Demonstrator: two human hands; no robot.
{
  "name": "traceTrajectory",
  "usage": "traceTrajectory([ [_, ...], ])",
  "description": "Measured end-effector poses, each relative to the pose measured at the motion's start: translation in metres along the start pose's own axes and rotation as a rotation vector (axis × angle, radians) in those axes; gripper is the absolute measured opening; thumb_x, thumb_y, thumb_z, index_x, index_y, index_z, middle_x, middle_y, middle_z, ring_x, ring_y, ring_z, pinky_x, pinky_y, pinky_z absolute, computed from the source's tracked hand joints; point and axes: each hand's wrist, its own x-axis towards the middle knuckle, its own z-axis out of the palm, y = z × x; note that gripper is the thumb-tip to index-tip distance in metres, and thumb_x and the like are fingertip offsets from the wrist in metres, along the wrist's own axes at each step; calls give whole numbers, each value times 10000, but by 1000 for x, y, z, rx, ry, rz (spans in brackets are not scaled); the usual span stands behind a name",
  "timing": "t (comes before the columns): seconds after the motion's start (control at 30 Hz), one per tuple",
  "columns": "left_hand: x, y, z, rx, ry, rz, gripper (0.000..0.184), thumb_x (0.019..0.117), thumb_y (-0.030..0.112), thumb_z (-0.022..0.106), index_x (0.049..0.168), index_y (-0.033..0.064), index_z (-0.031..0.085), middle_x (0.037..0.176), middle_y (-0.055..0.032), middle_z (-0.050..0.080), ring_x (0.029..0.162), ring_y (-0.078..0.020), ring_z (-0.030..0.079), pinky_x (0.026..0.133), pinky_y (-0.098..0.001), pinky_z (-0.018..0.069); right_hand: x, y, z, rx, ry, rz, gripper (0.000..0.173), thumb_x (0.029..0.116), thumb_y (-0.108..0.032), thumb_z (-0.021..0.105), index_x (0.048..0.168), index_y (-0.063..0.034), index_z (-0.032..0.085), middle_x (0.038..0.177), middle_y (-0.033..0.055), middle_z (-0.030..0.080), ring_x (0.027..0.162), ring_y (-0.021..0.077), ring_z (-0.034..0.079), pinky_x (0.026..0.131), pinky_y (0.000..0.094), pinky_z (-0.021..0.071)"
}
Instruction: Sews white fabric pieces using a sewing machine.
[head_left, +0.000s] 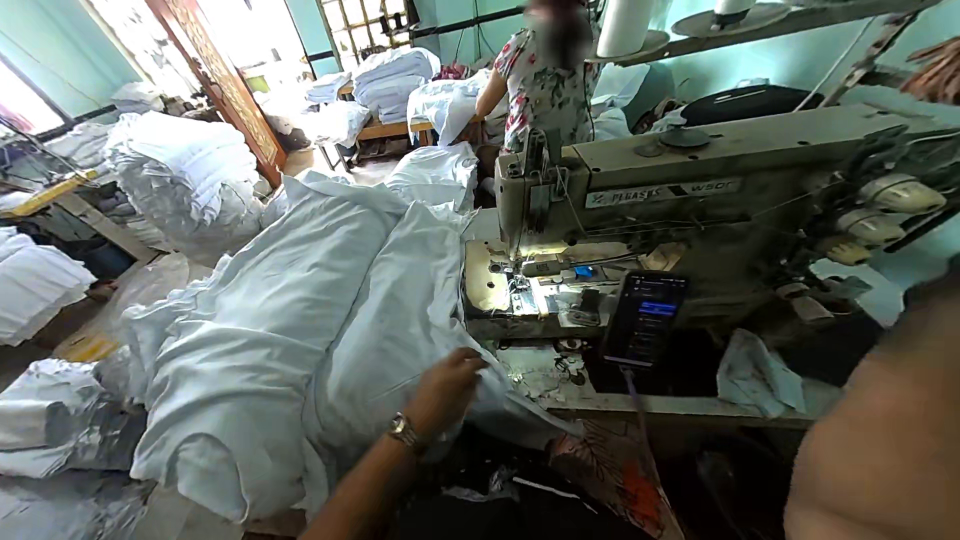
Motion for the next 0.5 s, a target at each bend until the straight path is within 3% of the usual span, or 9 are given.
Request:
traceTrajectory([
  [0.1, 11, -4, 31, 38, -80, -49, 275, 1014, 217, 582, 1249, 151, 709, 1266, -105, 651, 1012, -217, 698, 861, -400, 604, -11, -82, 23, 34, -31, 247, 413, 1130, -147, 308, 1491, -19, 461, 1456, 88, 547, 1338, 121, 513, 1163, 313, 394],
  [0.13, 12, -7, 29, 30, -90, -49, 275, 1015, 229, 584, 1252, 159, 704, 1200, -108, 659, 970, -210, 694, 839, -393, 603, 19, -59, 30, 127, -83, 211, 401, 1139, -193, 287, 1438, -55, 517, 1353, 54, 613, 1259, 101, 568, 1113, 316, 446],
  [0.17, 14, -8, 27, 34, -103, -38, 295, 1017, 231, 581, 1286, 180, 691, 1165, -110, 660, 934, -210, 693, 810, -393, 604, 81, 2, 19, 200, -421, -19, 394, 1133, -296, 224, 1389, -110, 459, 1269, -25, 605, 1180, 23, 581, 995, 255, 514],
  [0.2, 15, -7, 25, 58, -119, -23, 337, 1019, 224, 572, 1342, 211, 668, 1144, -116, 657, 897, -220, 692, 772, -401, 604, 136, 44, 26, 339, -546, -62, 362, 1107, -410, 281, 1282, -204, 521, 1137, -95, 645, 1048, -15, 622, 894, 232, 549],
  [0.27, 17, -2, 26, 138, -156, -8, 402, 1018, 205, 543, 1409, 252, 628, 1122, -141, 649, 843, -256, 693, 708, -432, 601, 174, 73, 30, 401, -640, -103, 339, 1093, -436, 327, 1298, -240, 513, 1155, -121, 629, 1068, -20, 609, 921, 242, 535],
  [0.33, 22, 5, 28, 207, -189, -18, 361, 1035, 226, 525, 1374, 241, 648, 1118, -159, 653, 812, -284, 702, 680, -462, 601, 108, 16, 20, 226, -509, -160, 385, 1118, -210, 226, 1425, -75, 415, 1307, -10, 573, 1218, 33, 558, 1032, 265, 497],
  [0.37, 24, 7, 29, 229, -211, -17, 317, 1045, 240, 518, 1323, 215, 670, 1118, -158, 656, 812, -288, 705, 686, -468, 602, 36, -60, 38, 225, -72, 127, 370, 1121, -115, 312, 1381, -55, 567, 1285, 38, 645, 1211, 98, 590, 1108, 329, 447],
  [0.43, 25, 5, 33, 239, -180, 40, 240, 1036, 219, 536, 1185, 166, 716, 1065, -140, 669, 796, -275, 704, 674, -454, 604, -35, -115, 11, 127, -109, -60, 367, 1103, -148, 411, 1420, -20, 544, 1402, 72, 594, 1317, 128, 539, 1155, 321, 411],
  [0.5, 22, -1, 38, 205, -91, 108, 196, 1019, 190, 563, 1102, 144, 734, 1016, -123, 669, 782, -251, 699, 651, -427, 605, -59, -123, -8, 53, -185, -427, 461, 1096, -344, 438, 1438, -51, 541, 1421, 81, 585, 1326, 129, 537, 1134, 304, 424],
])
